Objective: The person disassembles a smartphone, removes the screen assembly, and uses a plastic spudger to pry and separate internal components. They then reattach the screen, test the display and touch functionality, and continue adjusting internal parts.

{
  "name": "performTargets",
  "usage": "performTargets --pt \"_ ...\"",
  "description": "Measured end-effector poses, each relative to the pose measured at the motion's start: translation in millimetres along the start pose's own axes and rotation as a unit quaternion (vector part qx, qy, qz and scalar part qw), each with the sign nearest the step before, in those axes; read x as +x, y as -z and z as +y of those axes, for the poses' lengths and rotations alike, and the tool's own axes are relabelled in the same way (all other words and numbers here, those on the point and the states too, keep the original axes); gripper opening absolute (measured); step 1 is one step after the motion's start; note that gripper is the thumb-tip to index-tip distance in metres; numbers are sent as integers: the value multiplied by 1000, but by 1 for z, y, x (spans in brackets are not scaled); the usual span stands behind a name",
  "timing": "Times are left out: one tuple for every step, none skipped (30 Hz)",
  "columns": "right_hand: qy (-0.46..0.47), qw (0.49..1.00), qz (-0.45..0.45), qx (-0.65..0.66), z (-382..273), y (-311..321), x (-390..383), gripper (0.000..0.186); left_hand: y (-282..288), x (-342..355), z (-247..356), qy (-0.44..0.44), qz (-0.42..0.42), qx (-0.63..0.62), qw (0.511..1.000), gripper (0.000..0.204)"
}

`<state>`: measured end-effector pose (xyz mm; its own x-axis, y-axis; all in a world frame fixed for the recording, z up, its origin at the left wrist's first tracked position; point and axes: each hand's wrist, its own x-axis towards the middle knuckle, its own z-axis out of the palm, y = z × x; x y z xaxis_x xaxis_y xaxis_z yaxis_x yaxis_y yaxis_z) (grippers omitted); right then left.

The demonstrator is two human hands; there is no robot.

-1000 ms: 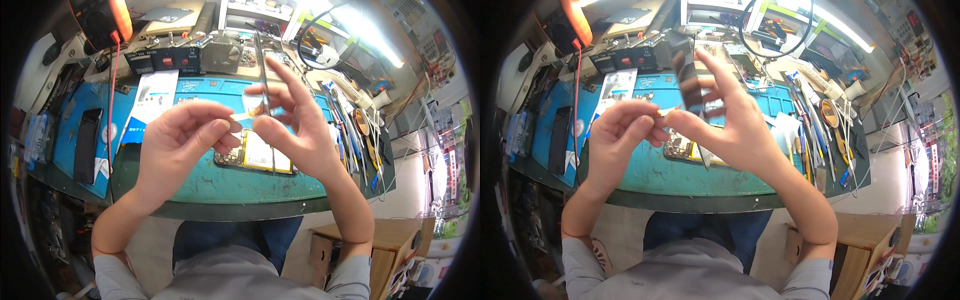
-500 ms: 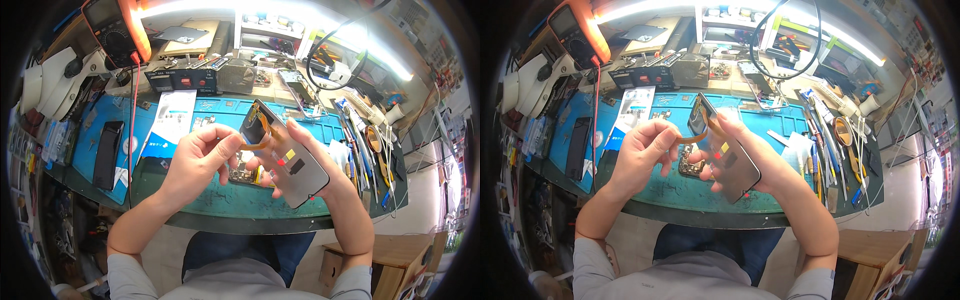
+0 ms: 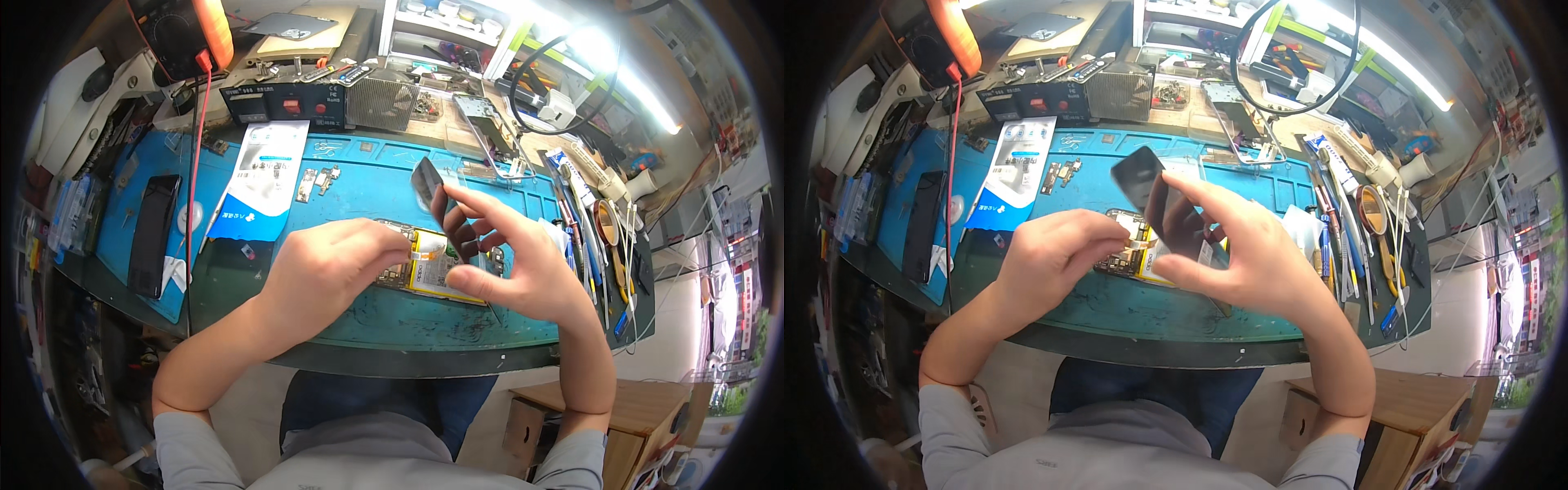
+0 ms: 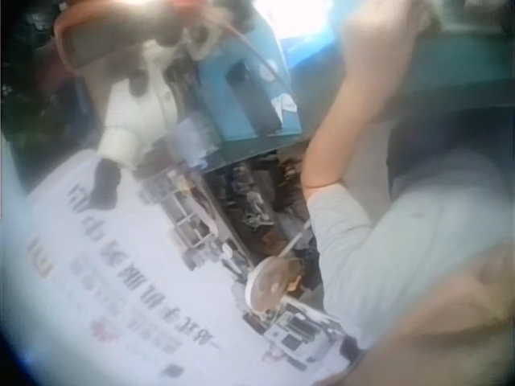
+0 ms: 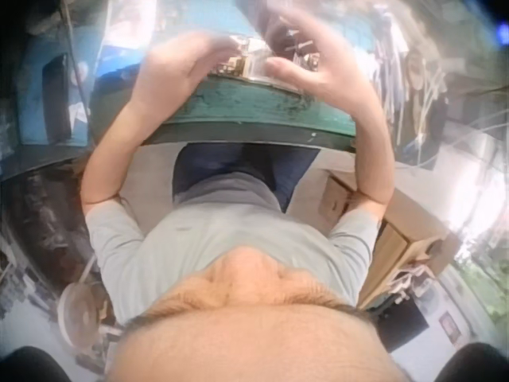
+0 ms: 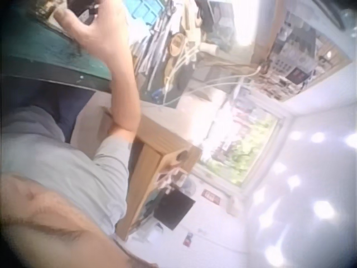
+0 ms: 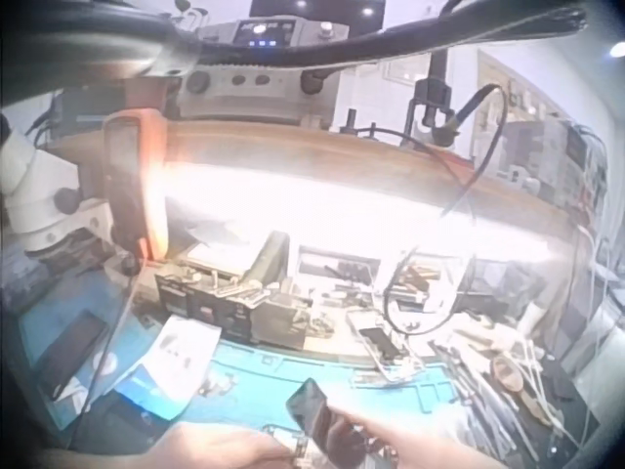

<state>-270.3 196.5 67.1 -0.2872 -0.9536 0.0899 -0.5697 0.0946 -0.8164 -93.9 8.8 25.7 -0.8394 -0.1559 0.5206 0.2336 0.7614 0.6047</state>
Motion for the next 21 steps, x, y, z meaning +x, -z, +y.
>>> performTargets --pt "10 999 1 -45 1 0 -1 76 -2 -2 -1 -32 3 49 998 13" --pt "20 996 2 -89 1 0 -3 76 -2 -2 -2 -52 -6 78 996 15" --pt "28 991 6 -134 1 0 -6 76 -3 -2 -3 -64 -15 91 994 17" --pt "32 988 -1 -153 4 0 -8 79 -3 -1 -4 -76 -24 105 991 18" --pt "46 985 -3 -167 6 0 -9 80 -3 -1 -5 -87 -33 119 988 19" --pt "60 982 -4 -179 8 -1 -10 80 -4 -2 -6 -98 -30 137 985 20" --pt "75 979 -6 -191 10 -2 -11 80 -6 -3 -7 -109 -27 155 981 21" --pt "72 977 -10 -199 9 -2 -12 81 -7 -4 -7 -120 -25 173 977 23" --pt "87 975 -2 -204 10 -2 -13 82 -6 -3 -7 -133 -34 183 973 24" --pt "101 973 7 -209 10 -2 -14 84 -4 -2 -5 -146 -44 192 969 25" --pt "115 970 15 -214 11 -3 -14 86 -3 -2 -4 -160 -53 202 965 27" --pt "114 971 14 -209 12 -3 -14 85 -2 -3 -5 -161 -54 216 961 24" --pt "113 972 12 -204 14 -4 -13 85 -1 -6 -4 -163 -56 230 958 22" --pt "112 973 11 -199 15 -4 -13 84 -1 -7 -4 -165 -57 244 954 19" --pt "103 979 10 -174 15 -2 -14 84 -1 -5 -4 -161 -49 223 960 24" --pt "94 984 10 -150 15 0 -14 83 -2 -3 -3 -157 -41 201 966 28" --pt "86 989 9 -124 16 2 -14 83 -4 -1 -2 -153 -33 179 971 32" --pt "68 996 10 -65 17 6 -15 81 -5 0 -1 -148 -28 155 976 32" --pt "50 999 10 -6 19 9 -16 79 -6 0 1 -143 -22 130 981 32" --pt "62 996 31 48 26 8 -17 82 -6 0 2 -137 -17 106 985 31" --pt "43 991 17 122 21 12 -19 73 -6 1 5 -128 -18 89 988 31"
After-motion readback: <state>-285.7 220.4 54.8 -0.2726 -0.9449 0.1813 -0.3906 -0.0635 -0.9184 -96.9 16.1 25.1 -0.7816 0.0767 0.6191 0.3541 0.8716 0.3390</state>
